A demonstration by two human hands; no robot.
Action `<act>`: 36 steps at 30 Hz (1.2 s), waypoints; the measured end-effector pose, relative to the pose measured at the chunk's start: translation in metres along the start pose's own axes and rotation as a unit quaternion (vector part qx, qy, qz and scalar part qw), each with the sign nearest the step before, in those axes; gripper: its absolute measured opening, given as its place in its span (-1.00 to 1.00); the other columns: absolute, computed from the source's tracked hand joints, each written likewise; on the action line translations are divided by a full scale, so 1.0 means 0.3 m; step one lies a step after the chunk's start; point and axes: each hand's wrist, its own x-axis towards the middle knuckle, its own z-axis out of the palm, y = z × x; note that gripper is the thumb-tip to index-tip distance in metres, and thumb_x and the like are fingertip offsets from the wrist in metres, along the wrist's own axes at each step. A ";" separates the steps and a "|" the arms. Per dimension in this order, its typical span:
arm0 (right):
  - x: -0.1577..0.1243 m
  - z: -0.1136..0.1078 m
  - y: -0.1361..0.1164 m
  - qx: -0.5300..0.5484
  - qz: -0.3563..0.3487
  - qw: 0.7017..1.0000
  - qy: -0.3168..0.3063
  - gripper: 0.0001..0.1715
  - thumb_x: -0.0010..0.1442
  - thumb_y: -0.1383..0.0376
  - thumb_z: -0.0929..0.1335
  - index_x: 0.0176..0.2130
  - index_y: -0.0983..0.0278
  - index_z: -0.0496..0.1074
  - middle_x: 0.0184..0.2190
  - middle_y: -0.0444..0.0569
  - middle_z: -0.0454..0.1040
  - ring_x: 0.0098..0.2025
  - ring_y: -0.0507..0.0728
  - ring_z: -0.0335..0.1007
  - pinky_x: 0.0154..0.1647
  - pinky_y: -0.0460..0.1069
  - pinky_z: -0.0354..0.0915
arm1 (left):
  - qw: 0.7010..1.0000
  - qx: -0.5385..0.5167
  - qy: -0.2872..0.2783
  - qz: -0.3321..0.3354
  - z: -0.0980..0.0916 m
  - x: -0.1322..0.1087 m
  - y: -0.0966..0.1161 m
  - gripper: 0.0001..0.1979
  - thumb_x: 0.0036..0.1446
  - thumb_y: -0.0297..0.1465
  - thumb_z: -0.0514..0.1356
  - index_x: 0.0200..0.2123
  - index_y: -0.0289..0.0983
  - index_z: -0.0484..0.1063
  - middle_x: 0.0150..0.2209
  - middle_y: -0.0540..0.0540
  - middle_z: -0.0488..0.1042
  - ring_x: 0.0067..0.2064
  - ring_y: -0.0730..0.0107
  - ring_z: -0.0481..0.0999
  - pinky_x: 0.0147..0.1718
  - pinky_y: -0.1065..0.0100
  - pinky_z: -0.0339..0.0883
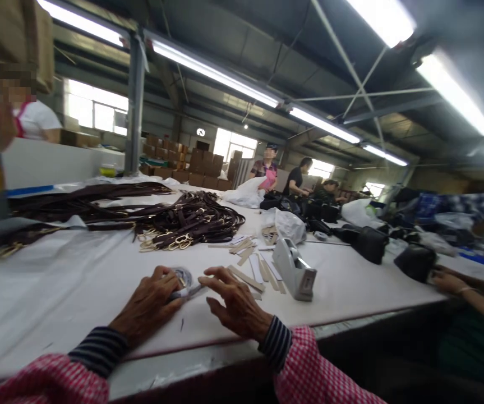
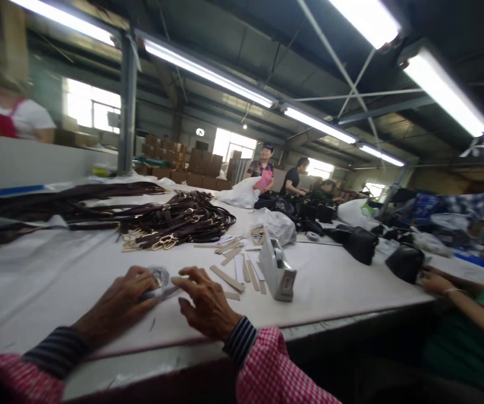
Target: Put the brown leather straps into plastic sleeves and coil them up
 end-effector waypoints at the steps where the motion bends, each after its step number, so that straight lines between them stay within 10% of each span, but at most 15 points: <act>1: -0.022 -0.049 0.014 -0.007 0.012 0.999 0.038 -0.44 0.27 0.41 0.34 0.23 0.11 0.35 0.23 0.04 0.33 0.19 0.21 0.33 0.13 0.11 0.37 | 1.000 -0.006 0.007 -0.009 0.001 0.004 -0.008 -0.82 0.23 -0.19 0.18 -0.29 -0.15 0.50 -0.12 -0.15 0.53 0.02 -0.04 0.41 -0.10 0.09 0.31; 6: -0.194 -0.401 0.164 -0.015 0.286 0.935 0.210 -0.68 0.25 0.22 0.34 -0.02 0.19 0.54 0.12 0.06 0.41 0.03 0.21 0.41 -0.16 0.03 0.42 | 0.993 -0.079 0.044 -0.081 -0.003 0.024 -0.043 -0.70 0.18 -0.09 0.16 -0.28 -0.17 0.53 -0.15 -0.15 0.55 -0.04 -0.03 0.49 -0.05 0.10 0.34; 11: -0.351 -0.609 0.323 0.030 0.453 0.870 0.192 -0.58 0.17 0.04 0.35 -0.31 0.34 0.58 -0.16 0.20 0.54 -0.18 0.26 0.47 -0.38 0.03 0.35 | 0.985 -0.109 0.060 -0.118 -0.005 0.030 -0.055 -0.62 0.11 -0.02 0.18 -0.27 -0.20 0.54 -0.20 -0.14 0.55 -0.12 0.01 0.53 -0.08 0.14 0.38; 24: -0.361 -0.601 0.415 0.156 0.517 0.825 0.167 -0.67 -0.02 0.07 0.46 -0.39 0.30 0.58 -0.34 0.00 0.49 -0.31 0.09 0.31 -0.43 -0.07 0.20 | 0.984 -0.117 0.051 -0.121 0.008 0.040 -0.074 -0.72 0.13 -0.04 0.17 -0.30 -0.11 0.47 -0.22 0.04 0.53 -0.14 0.12 0.47 -0.11 0.21 0.32; 36: -0.381 -0.500 0.390 0.246 0.493 0.747 0.371 -0.70 -0.13 0.13 0.51 -0.46 0.27 0.45 -0.36 -0.05 0.48 -0.26 0.10 0.38 -0.39 -0.09 0.28 | 0.970 -0.142 0.046 -0.190 -0.048 0.032 -0.019 -0.66 0.16 -0.08 0.11 -0.23 -0.20 0.48 -0.16 -0.02 0.57 -0.11 0.15 0.48 -0.12 0.35 0.27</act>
